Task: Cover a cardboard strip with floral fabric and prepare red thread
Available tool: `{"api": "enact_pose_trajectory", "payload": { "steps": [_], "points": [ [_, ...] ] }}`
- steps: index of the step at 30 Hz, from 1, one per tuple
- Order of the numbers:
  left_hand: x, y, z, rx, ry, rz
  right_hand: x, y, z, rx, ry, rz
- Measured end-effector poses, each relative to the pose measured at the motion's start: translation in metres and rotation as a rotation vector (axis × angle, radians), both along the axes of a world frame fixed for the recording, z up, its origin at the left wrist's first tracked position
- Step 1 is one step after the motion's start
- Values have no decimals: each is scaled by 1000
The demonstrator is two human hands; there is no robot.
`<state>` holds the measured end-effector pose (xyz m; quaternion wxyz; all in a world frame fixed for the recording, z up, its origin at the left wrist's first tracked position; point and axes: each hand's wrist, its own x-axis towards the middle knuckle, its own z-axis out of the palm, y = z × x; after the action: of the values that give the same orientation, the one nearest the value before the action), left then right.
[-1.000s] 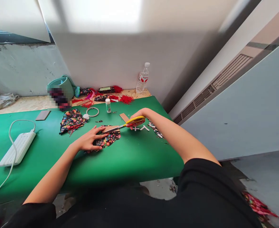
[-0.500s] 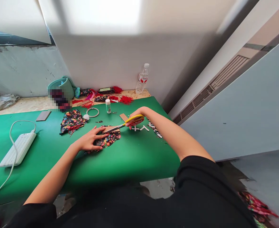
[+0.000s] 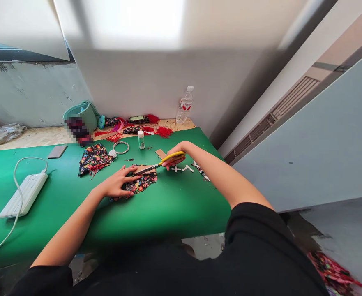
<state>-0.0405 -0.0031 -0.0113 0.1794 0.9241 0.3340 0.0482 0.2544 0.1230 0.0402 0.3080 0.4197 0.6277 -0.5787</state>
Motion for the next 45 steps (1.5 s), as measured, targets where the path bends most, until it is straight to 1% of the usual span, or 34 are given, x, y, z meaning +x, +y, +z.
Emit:
{"api": "enact_pose_trajectory", "payload": {
  "steps": [7,16,23,29,32,39,41,45],
  "points": [
    [0,0,0,1,3,-1,0,0,1,75,50,52],
    [0,0,0,5,12,1,-5,3,-7,21,5,35],
    [-1,1,-1,17,15,-2,-9,0,-2,18,1,73],
    [0,0,-1,22,8,-4,-10,0,3,78,-8,39],
    [-1,0,-2,23,10,3,-12,0,5,78,-17,53],
    [-2,1,-5,17,-4,6,-16,-3,0,46,-50,70],
    [-2,1,-5,19,-3,11,-17,-3,0,71,-42,84],
    [-1,1,-4,26,6,1,-20,-6,4,176,6,103]
  ]
}}
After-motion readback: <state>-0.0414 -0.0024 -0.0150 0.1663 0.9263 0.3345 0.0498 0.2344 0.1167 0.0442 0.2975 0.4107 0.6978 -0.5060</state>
